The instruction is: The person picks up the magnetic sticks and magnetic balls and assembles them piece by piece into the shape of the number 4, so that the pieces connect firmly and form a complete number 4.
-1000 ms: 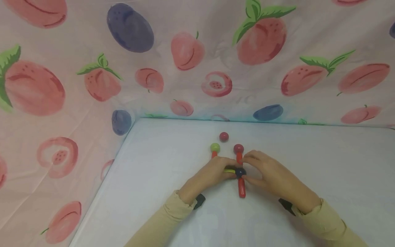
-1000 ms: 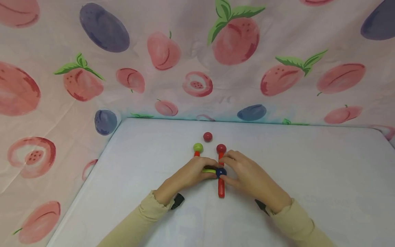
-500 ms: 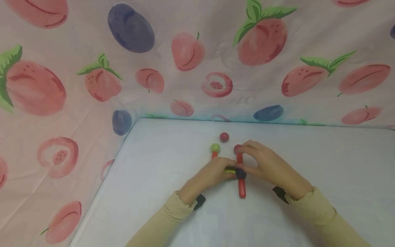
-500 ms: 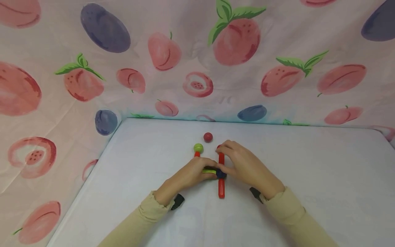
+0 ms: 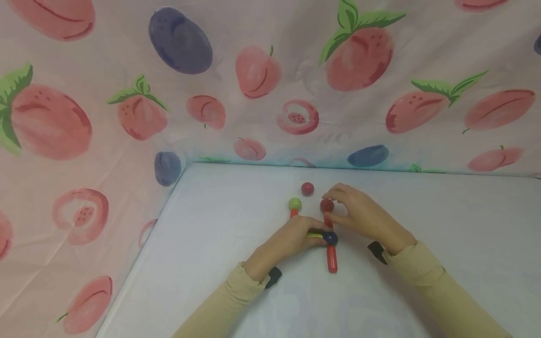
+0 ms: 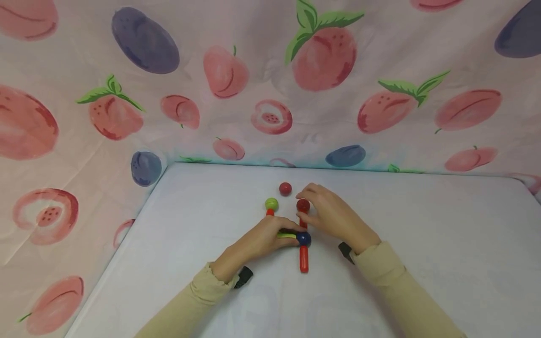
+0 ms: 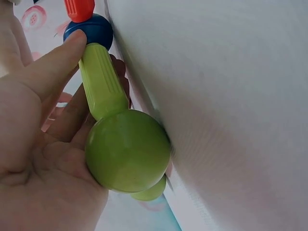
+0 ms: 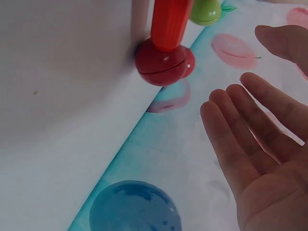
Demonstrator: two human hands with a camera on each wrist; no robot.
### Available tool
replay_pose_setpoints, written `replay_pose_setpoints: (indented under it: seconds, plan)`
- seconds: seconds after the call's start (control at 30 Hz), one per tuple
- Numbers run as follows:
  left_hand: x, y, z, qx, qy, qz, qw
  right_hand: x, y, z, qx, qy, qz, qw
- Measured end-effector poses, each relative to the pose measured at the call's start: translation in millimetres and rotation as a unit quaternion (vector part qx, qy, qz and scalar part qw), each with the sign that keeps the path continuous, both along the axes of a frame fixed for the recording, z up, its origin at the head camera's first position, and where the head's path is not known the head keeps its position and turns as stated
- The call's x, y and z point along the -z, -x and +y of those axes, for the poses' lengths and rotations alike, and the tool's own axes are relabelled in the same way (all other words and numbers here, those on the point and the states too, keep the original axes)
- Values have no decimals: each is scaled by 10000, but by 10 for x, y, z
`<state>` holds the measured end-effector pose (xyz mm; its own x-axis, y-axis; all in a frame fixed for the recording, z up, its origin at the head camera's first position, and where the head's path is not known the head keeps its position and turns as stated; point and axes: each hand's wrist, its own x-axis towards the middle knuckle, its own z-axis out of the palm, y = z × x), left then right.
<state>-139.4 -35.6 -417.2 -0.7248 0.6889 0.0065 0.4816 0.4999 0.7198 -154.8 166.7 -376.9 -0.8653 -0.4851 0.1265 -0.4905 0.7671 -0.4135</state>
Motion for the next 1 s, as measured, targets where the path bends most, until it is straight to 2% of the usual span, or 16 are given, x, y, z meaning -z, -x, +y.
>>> replay_pose_setpoints:
  seconds: [0.57,0.77,1.0]
  plan:
    - [11,5,-5,-60,69,-11,10000,77,344,-103,484,-17,-746,9960]
    - [9,4,1,-84,150,-30,9998,123,434,-104,404,102,-728,9965]
    - [4,3,5,-80,209,-4,9997,172,488,-137,324,-4,-663,9973]
